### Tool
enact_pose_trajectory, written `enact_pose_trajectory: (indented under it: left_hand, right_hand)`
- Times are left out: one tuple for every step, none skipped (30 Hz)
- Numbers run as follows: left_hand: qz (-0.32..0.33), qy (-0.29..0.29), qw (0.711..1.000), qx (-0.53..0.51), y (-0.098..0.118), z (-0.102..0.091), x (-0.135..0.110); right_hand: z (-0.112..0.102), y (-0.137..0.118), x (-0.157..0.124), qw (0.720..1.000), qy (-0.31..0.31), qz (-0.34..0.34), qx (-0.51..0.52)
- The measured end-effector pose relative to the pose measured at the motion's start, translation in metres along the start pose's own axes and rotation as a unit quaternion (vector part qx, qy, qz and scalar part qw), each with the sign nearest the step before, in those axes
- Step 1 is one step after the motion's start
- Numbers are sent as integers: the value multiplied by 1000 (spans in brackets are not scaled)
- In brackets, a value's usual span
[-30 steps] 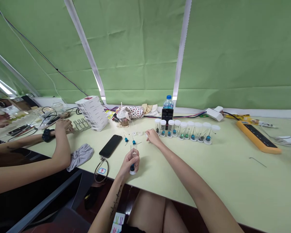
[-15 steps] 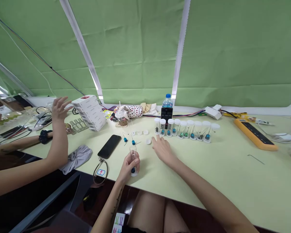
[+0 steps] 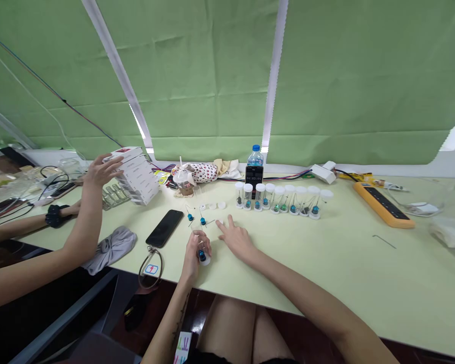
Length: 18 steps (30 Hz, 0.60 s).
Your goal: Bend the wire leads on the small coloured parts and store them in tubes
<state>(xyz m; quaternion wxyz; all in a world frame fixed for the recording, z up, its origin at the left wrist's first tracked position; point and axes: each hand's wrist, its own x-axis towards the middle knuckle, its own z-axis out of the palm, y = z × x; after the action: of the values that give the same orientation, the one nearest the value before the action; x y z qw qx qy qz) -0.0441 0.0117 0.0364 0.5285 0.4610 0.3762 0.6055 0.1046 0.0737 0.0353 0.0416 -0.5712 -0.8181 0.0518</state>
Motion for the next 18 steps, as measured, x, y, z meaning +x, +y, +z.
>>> enact_pose_trajectory:
  left_hand:
    - [0,8,1000,0,0,-1,-1]
    - [-1,13,1000,1,-1,-3,-2]
    - [-4,15,1000,0,-2,-4,-2]
    - [-8,15,1000,-2,-3,-4,-2]
    - [-12,14,1000,-5,-4,-5,-2]
    - [-15,10,1000,-7,-5,-5,-2]
    - [-15,7,1000,-8,-5,-5,-2]
    - [-13,4,1000,-9,-6,-4,-1]
    - [-9,1,1000,-8,-6,-3,-1]
    - [-3,-2,1000,-8,-6,-3,-1]
    - [3,-5,1000,-6,-5,-3,0]
    - [7,-6,1000,-5,-5,-3,0]
    - [10,-6,1000,-2,-4,-3,0]
    - [10,-6,1000,2,-3,-4,0]
    - [11,-3,1000,5,-2,-4,-1]
    - [14,1,1000,6,-2,-5,-1]
    - [20,7,1000,2,-2,-6,0]
    - [29,16,999,-6,-2,-6,0]
  right_hand:
    - [2,-3,11,1000,7,1,-6]
    - [3,-5,20,1000,15,7,-10]
    - [4,-5,28,1000,23,14,-12]
    - [5,-4,36,999,31,24,-13]
    - [5,-2,43,999,39,34,-14]
    - [5,-1,49,998,47,43,-13]
    - [5,0,56,997,54,50,-13]
    - [4,0,62,996,62,57,-11]
    - [2,-1,68,996,70,62,-9]
    - [0,-3,73,995,78,66,-6]
    - [-3,-5,77,994,86,67,-2]
    - [-6,-8,80,993,95,65,3]
    - [-9,-11,81,993,104,61,9]
    - [-13,-13,80,992,112,55,14]
    - [-17,-15,76,991,120,48,20]
    - [-20,-16,70,991,126,41,21]
    - [-23,-16,61,991,132,27,27]
    - [-25,-16,50,990,134,5,47]
